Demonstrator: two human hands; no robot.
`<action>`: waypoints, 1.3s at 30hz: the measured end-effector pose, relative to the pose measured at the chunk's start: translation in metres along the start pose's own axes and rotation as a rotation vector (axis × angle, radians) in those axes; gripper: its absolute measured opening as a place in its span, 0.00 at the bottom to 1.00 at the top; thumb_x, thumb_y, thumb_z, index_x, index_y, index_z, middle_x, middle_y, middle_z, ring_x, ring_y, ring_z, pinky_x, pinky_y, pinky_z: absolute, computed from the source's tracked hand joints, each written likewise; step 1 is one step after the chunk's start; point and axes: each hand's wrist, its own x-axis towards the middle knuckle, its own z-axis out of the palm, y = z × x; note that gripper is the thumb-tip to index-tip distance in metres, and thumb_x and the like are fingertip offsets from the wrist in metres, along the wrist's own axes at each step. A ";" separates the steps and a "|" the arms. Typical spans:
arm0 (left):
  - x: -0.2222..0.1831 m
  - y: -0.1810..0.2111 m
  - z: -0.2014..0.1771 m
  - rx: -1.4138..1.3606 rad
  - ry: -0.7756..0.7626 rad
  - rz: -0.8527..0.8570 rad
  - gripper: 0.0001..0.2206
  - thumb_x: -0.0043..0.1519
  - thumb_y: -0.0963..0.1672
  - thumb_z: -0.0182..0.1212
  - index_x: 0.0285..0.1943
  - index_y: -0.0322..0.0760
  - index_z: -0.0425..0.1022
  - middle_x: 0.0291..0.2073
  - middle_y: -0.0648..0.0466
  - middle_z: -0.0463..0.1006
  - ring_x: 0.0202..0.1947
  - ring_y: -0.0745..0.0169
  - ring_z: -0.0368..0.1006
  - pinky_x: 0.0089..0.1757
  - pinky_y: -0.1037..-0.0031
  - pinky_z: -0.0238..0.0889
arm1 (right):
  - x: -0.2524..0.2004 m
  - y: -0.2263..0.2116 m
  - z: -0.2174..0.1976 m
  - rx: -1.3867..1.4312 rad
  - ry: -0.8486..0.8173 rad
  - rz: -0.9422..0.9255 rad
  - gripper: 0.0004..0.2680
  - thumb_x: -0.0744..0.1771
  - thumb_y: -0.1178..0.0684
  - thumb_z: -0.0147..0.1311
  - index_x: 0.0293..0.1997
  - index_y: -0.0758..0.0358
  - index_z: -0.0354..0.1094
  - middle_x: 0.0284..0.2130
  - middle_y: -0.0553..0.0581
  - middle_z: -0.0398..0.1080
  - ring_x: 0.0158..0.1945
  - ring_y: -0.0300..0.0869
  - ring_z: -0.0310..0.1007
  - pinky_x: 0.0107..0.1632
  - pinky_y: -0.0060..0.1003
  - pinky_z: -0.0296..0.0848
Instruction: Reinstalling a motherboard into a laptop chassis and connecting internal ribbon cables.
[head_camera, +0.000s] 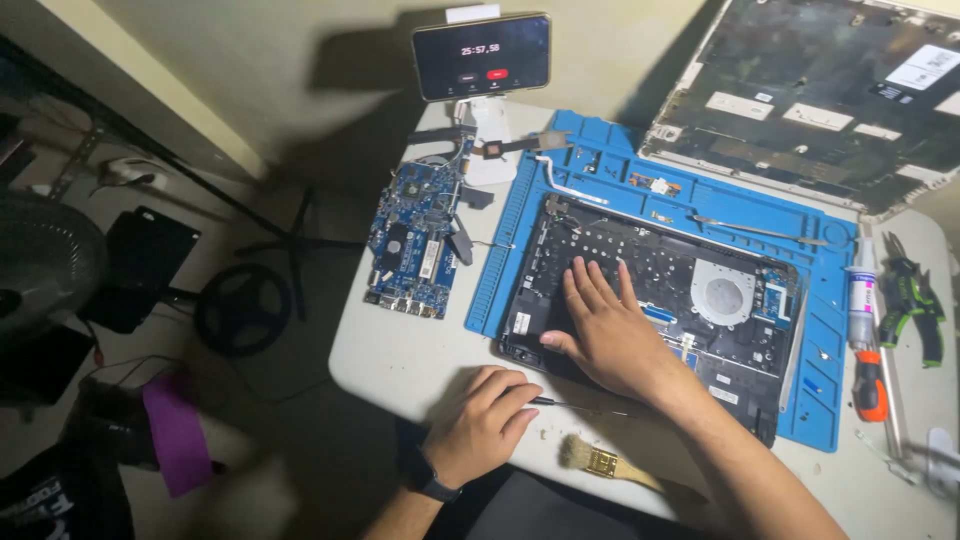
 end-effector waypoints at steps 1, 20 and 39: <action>-0.001 -0.001 0.001 0.008 0.006 -0.009 0.07 0.62 0.38 0.63 0.47 0.31 0.78 0.42 0.48 0.75 0.43 0.50 0.70 0.48 0.62 0.67 | -0.004 -0.002 -0.010 0.001 0.000 -0.013 0.35 0.71 0.25 0.29 0.74 0.73 0.39 0.74 0.73 0.39 0.77 0.61 0.36 0.74 0.61 0.28; 0.013 -0.087 -0.017 0.567 0.354 -0.754 0.46 0.56 0.60 0.67 0.72 0.27 0.51 0.68 0.22 0.56 0.68 0.23 0.51 0.64 0.44 0.44 | -0.083 -0.018 -0.039 0.512 0.325 0.036 0.10 0.64 0.41 0.61 0.22 0.49 0.74 0.14 0.40 0.69 0.16 0.31 0.65 0.25 0.28 0.63; 0.003 -0.075 -0.020 0.925 0.569 -0.575 0.37 0.49 0.56 0.77 0.55 0.35 0.58 0.61 0.38 0.68 0.44 0.43 0.76 0.42 0.60 0.75 | -0.076 -0.019 -0.044 0.300 0.446 -0.037 0.16 0.66 0.40 0.59 0.19 0.53 0.61 0.13 0.46 0.60 0.18 0.38 0.60 0.24 0.35 0.59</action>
